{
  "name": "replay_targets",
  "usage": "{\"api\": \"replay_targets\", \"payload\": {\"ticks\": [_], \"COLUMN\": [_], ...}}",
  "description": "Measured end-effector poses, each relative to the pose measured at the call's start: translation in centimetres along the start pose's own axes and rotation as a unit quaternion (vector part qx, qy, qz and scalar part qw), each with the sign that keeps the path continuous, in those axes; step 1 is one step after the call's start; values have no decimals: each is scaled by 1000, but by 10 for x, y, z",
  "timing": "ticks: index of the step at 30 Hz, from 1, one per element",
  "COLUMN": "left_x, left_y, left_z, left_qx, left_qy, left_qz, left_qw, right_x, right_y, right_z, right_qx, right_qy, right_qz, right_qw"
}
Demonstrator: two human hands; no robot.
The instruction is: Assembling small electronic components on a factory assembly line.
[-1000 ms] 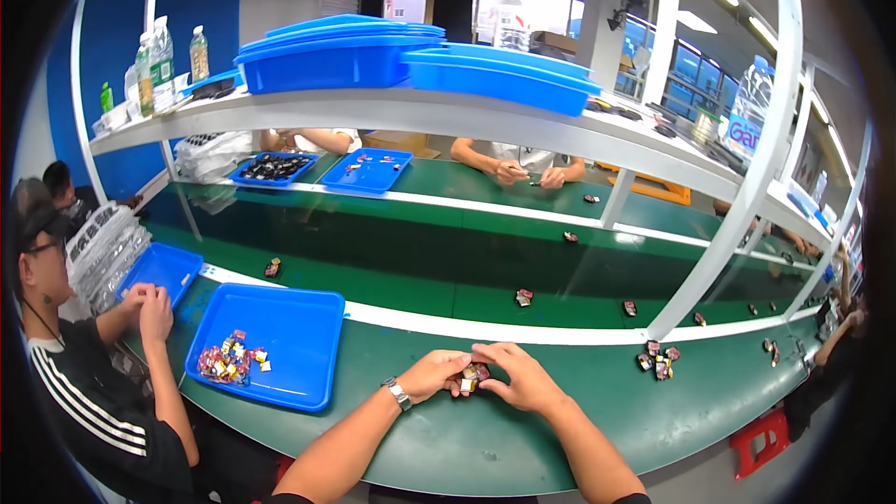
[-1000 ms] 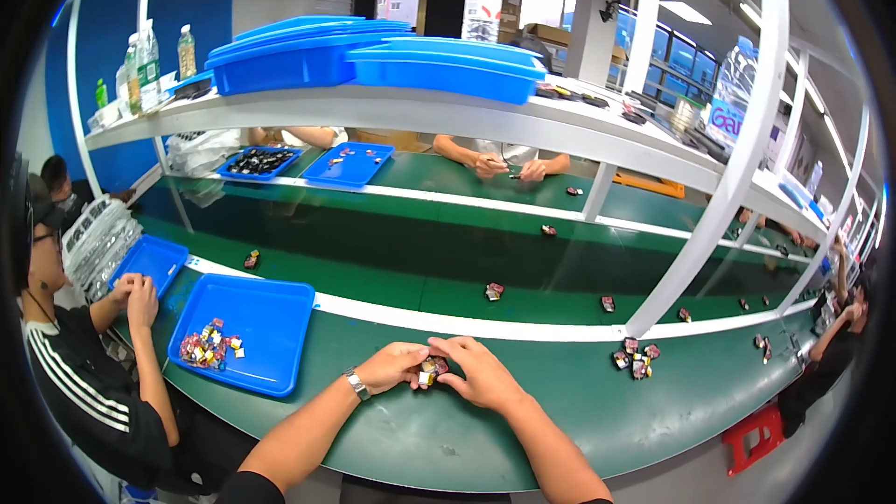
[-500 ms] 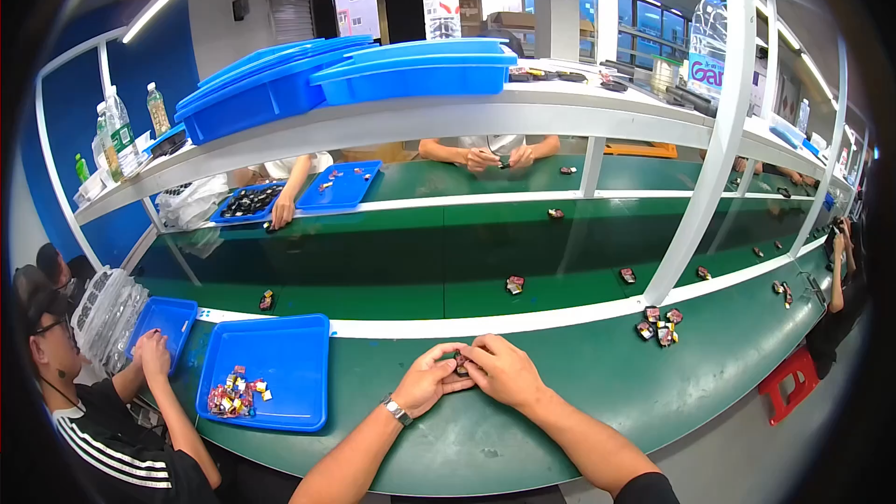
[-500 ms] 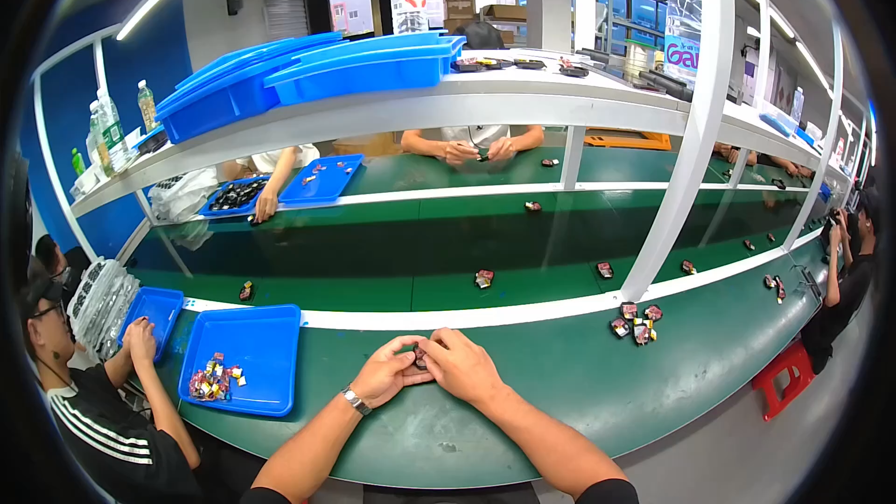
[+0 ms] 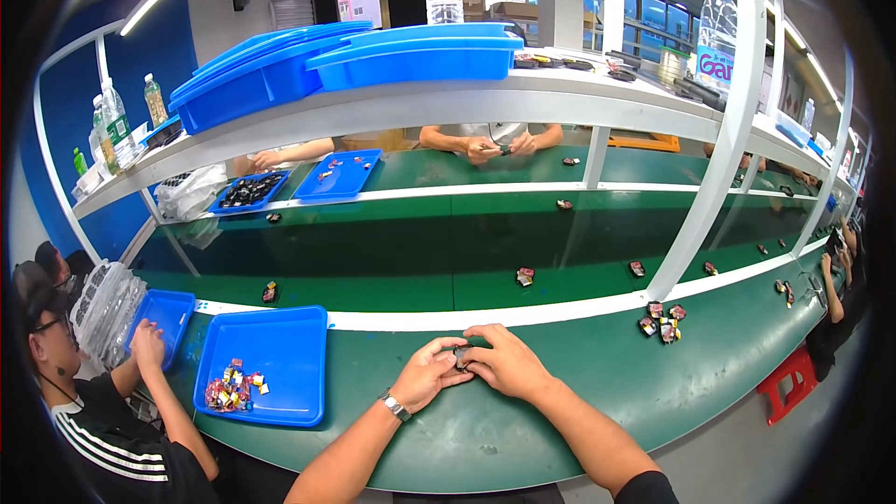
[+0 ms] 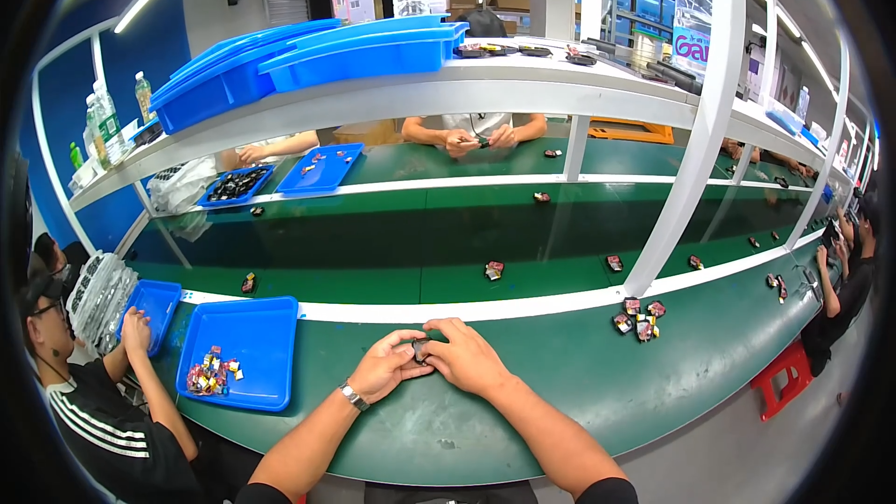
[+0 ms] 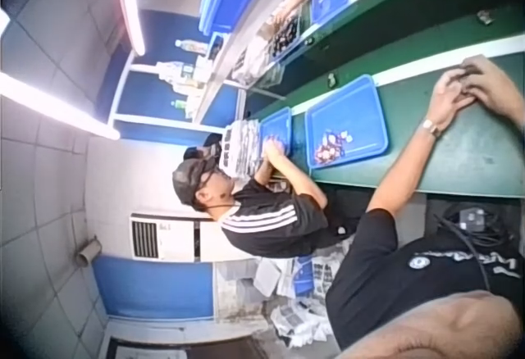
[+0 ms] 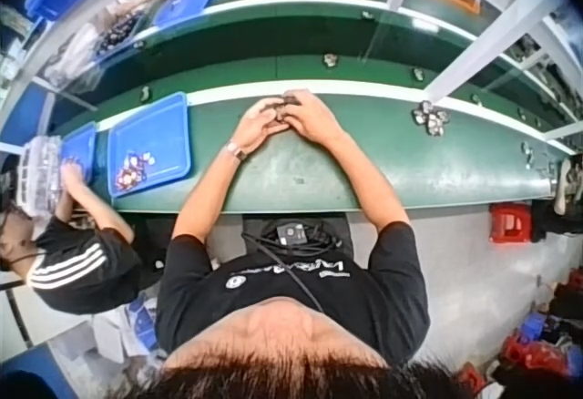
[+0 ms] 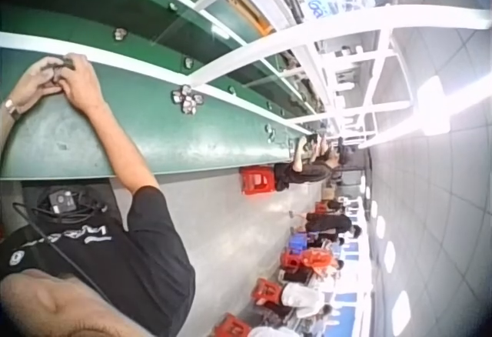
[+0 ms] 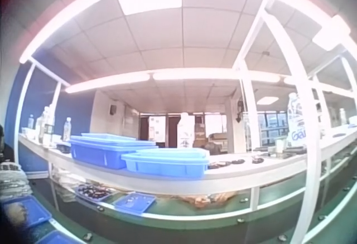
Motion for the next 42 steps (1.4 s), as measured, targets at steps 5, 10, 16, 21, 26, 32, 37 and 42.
{"api": "replay_targets", "payload": {"ticks": [5,10,16,21,26,32,37,42], "left_x": [-1,-1,-2,-2,-1,0,0,1], "left_y": [3,0,3,5,6,8,9,9], "left_z": [2,3,1,-3,-1,-3,-5,-5], "left_qx": [7,17,13,2,-3,-3,-3,-10], "left_qy": [-9,-5,-5,-13,-8,-8,-18,-19], "left_qz": [-42,-54,-48,-52,-52,-41,-34,-29], "left_qw": [999,998,999,999,999,999,999,999], "right_x": [-1,-2,-4,-4,-2,-2,-3,-5], "right_y": [-1,-3,-2,-10,-13,-16,-21,-29], "right_z": [-2,-3,-7,-9,-11,-12,-10,-8], "right_qx": [43,72,80,60,45,37,90,140], "right_qy": [-27,-51,-22,-43,-44,-49,-61,-101], "right_qz": [0,-3,-5,44,79,81,113,115], "right_qw": [999,996,997,996,995,995,988,978]}}
Point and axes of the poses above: each hand's wrist, its own x-axis towards the middle knuckle, its own y-axis out of the back of the hand, z = x × y, the point moved 2 cm from there along x, towards the middle knuckle, and after that the axes turned 14 degrees about -z, right-handed, at the moved point
